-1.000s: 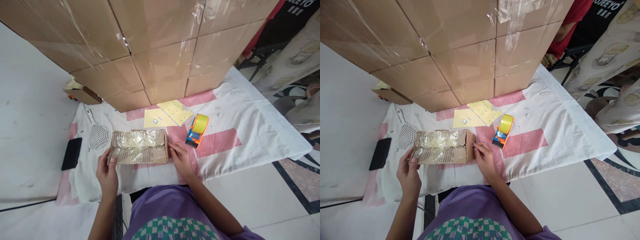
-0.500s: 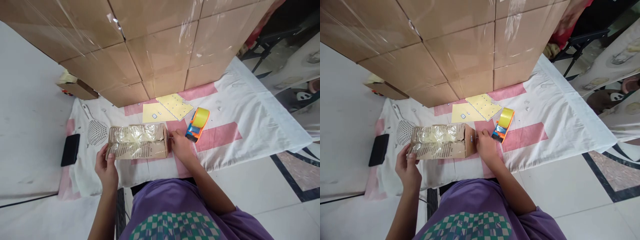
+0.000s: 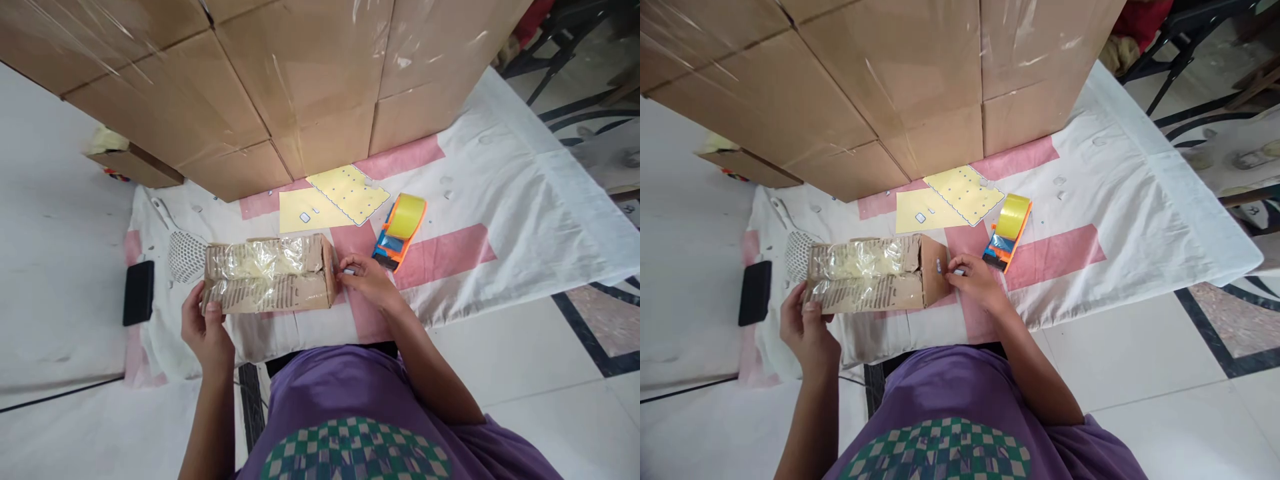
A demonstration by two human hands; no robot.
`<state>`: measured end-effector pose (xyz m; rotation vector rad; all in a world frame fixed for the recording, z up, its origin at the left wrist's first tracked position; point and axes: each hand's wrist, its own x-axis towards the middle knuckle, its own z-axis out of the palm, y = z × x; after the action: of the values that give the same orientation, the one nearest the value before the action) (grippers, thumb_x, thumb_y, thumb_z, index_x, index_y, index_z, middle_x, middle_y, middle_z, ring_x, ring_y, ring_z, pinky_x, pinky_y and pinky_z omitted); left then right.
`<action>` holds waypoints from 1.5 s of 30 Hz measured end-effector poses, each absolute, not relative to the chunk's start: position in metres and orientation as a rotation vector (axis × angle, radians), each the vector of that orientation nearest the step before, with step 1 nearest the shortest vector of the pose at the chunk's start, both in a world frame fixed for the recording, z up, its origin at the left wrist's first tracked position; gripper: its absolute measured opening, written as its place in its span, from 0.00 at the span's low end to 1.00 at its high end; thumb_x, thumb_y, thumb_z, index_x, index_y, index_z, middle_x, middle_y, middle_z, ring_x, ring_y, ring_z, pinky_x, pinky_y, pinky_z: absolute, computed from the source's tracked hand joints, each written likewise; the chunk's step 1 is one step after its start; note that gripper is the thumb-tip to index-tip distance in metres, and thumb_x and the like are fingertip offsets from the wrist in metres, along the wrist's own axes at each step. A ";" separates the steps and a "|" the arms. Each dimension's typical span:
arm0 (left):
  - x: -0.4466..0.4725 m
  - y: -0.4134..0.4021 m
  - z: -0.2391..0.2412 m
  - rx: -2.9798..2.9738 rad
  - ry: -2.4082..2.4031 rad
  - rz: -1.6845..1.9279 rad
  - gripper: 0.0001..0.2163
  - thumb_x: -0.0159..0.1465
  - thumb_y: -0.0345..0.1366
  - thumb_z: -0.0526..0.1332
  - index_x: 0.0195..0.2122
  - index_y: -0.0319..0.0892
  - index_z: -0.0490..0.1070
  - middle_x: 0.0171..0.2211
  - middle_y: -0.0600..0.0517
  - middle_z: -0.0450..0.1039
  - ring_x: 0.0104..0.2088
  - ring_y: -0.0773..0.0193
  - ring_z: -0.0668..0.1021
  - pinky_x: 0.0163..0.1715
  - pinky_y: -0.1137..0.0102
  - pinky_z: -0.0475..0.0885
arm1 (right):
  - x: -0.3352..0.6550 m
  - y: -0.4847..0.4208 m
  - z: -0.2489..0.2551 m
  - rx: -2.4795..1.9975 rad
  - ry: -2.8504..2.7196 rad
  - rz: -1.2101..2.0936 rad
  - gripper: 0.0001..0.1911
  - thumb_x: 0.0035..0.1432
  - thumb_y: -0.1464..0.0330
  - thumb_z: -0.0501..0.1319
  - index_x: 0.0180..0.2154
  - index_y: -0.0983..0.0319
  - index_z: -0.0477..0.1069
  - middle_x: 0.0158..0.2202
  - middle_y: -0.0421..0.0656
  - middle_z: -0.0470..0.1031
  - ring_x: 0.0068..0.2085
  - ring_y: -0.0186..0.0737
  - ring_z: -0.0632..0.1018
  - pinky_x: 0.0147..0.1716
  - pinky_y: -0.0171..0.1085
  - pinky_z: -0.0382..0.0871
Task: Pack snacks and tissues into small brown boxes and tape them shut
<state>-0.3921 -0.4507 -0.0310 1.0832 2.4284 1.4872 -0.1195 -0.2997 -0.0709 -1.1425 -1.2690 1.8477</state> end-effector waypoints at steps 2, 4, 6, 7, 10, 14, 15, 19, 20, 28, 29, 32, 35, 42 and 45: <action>-0.389 -0.449 -0.028 1.024 2.427 1.546 0.23 0.66 0.45 0.61 0.61 0.43 0.72 0.51 0.45 0.75 0.38 0.64 0.75 0.27 0.74 0.67 | -0.113 -0.301 -0.069 -1.143 -1.205 1.928 0.07 0.47 0.68 0.66 0.33 0.59 0.75 0.31 0.39 0.78 0.32 0.37 0.79 0.27 0.33 0.69; -0.387 -0.447 -0.026 1.007 2.428 1.559 0.23 0.65 0.45 0.62 0.60 0.43 0.73 0.51 0.46 0.75 0.36 0.66 0.75 0.26 0.74 0.66 | -0.107 -0.302 -0.067 -1.097 -1.120 1.999 0.11 0.47 0.69 0.67 0.37 0.60 0.76 0.33 0.42 0.80 0.35 0.41 0.82 0.28 0.34 0.72; -0.387 -0.446 -0.025 1.020 2.433 1.551 0.23 0.65 0.44 0.61 0.60 0.43 0.73 0.50 0.46 0.75 0.34 0.67 0.74 0.26 0.74 0.66 | -0.101 -0.304 -0.064 -1.019 -1.061 2.023 0.15 0.47 0.69 0.69 0.41 0.60 0.76 0.39 0.44 0.81 0.41 0.44 0.84 0.37 0.38 0.78; -0.387 -0.446 -0.025 1.027 2.434 1.550 0.23 0.65 0.44 0.61 0.60 0.43 0.73 0.50 0.46 0.75 0.34 0.67 0.74 0.26 0.74 0.66 | -0.099 -0.305 -0.063 -0.986 -1.057 2.017 0.16 0.48 0.68 0.70 0.42 0.60 0.76 0.41 0.44 0.81 0.43 0.44 0.84 0.42 0.41 0.79; -0.388 -0.445 -0.025 1.035 2.429 1.563 0.22 0.65 0.44 0.61 0.59 0.42 0.74 0.49 0.47 0.76 0.31 0.68 0.71 0.25 0.74 0.65 | -0.098 -0.308 -0.063 -0.951 -1.112 1.952 0.12 0.53 0.68 0.69 0.40 0.59 0.75 0.42 0.42 0.79 0.45 0.42 0.84 0.50 0.44 0.78; -0.390 -0.444 -0.026 1.047 2.393 1.606 0.22 0.65 0.43 0.62 0.59 0.42 0.75 0.47 0.47 0.76 0.30 0.69 0.70 0.24 0.74 0.64 | -0.102 -0.309 -0.066 -0.983 -1.248 1.766 0.06 0.57 0.70 0.63 0.38 0.58 0.74 0.40 0.42 0.80 0.45 0.42 0.84 0.52 0.44 0.77; -0.390 -0.443 -0.026 1.048 2.380 1.615 0.23 0.65 0.43 0.62 0.59 0.42 0.75 0.47 0.47 0.76 0.30 0.69 0.70 0.24 0.74 0.64 | -0.103 -0.310 -0.067 -0.995 -1.295 1.700 0.05 0.58 0.70 0.62 0.38 0.58 0.75 0.41 0.43 0.80 0.47 0.42 0.83 0.53 0.45 0.77; -0.390 -0.444 -0.025 1.043 2.391 1.600 0.23 0.64 0.44 0.63 0.59 0.42 0.75 0.48 0.47 0.76 0.32 0.68 0.72 0.24 0.74 0.65 | -0.104 -0.313 -0.070 -1.054 -1.415 1.534 0.08 0.64 0.67 0.60 0.39 0.58 0.78 0.43 0.44 0.82 0.47 0.43 0.83 0.52 0.43 0.76; -0.390 -0.444 -0.025 1.046 2.399 1.593 0.23 0.64 0.44 0.63 0.59 0.42 0.75 0.48 0.47 0.76 0.32 0.67 0.72 0.24 0.74 0.65 | -0.104 -0.314 -0.071 -1.073 -1.420 1.535 0.08 0.65 0.66 0.60 0.40 0.58 0.78 0.43 0.44 0.82 0.45 0.42 0.83 0.49 0.42 0.77; -0.390 -0.443 -0.023 1.049 2.444 1.528 0.23 0.65 0.44 0.61 0.59 0.43 0.74 0.50 0.46 0.76 0.33 0.67 0.73 0.25 0.73 0.65 | -0.095 -0.318 -0.060 -1.110 -1.713 1.245 0.12 0.67 0.71 0.55 0.43 0.57 0.79 0.42 0.45 0.81 0.45 0.44 0.82 0.47 0.43 0.76; -0.390 -0.443 -0.023 1.047 2.446 1.526 0.23 0.65 0.44 0.61 0.59 0.43 0.74 0.50 0.46 0.76 0.33 0.66 0.73 0.25 0.73 0.65 | -0.091 -0.321 -0.056 -1.112 -1.817 1.176 0.13 0.67 0.72 0.55 0.43 0.57 0.78 0.42 0.46 0.80 0.45 0.44 0.81 0.47 0.43 0.76; -0.389 -0.444 -0.022 1.038 2.447 1.519 0.23 0.65 0.44 0.61 0.60 0.44 0.73 0.51 0.46 0.75 0.36 0.65 0.75 0.25 0.73 0.65 | -0.074 -0.330 -0.047 -1.219 -2.157 0.992 0.11 0.65 0.73 0.58 0.45 0.59 0.77 0.44 0.49 0.77 0.43 0.46 0.79 0.41 0.42 0.75; -0.388 -0.445 -0.021 1.037 2.453 1.507 0.23 0.65 0.44 0.61 0.60 0.44 0.73 0.53 0.46 0.75 0.39 0.62 0.76 0.26 0.73 0.66 | -0.059 -0.339 -0.045 -1.387 -2.435 0.835 0.13 0.64 0.77 0.58 0.46 0.61 0.76 0.44 0.51 0.75 0.42 0.48 0.78 0.35 0.41 0.72; -0.387 -0.444 -0.021 1.032 2.449 1.529 0.23 0.65 0.43 0.61 0.60 0.43 0.73 0.55 0.45 0.75 0.43 0.60 0.78 0.26 0.74 0.67 | -0.049 -0.338 -0.050 -1.379 -2.476 0.843 0.11 0.64 0.78 0.55 0.36 0.59 0.72 0.40 0.48 0.73 0.43 0.47 0.76 0.33 0.39 0.67; -0.388 -0.444 -0.022 1.024 2.454 1.525 0.23 0.65 0.43 0.62 0.60 0.44 0.74 0.55 0.46 0.75 0.44 0.59 0.78 0.27 0.73 0.68 | -0.057 -0.332 -0.048 -1.241 -2.260 1.071 0.08 0.63 0.75 0.56 0.35 0.58 0.69 0.38 0.46 0.73 0.42 0.45 0.75 0.36 0.39 0.67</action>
<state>-0.3882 -0.4444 -0.0219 1.0242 2.4540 1.5249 -0.0569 -0.3316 -0.0484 -1.2406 -2.2598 1.0714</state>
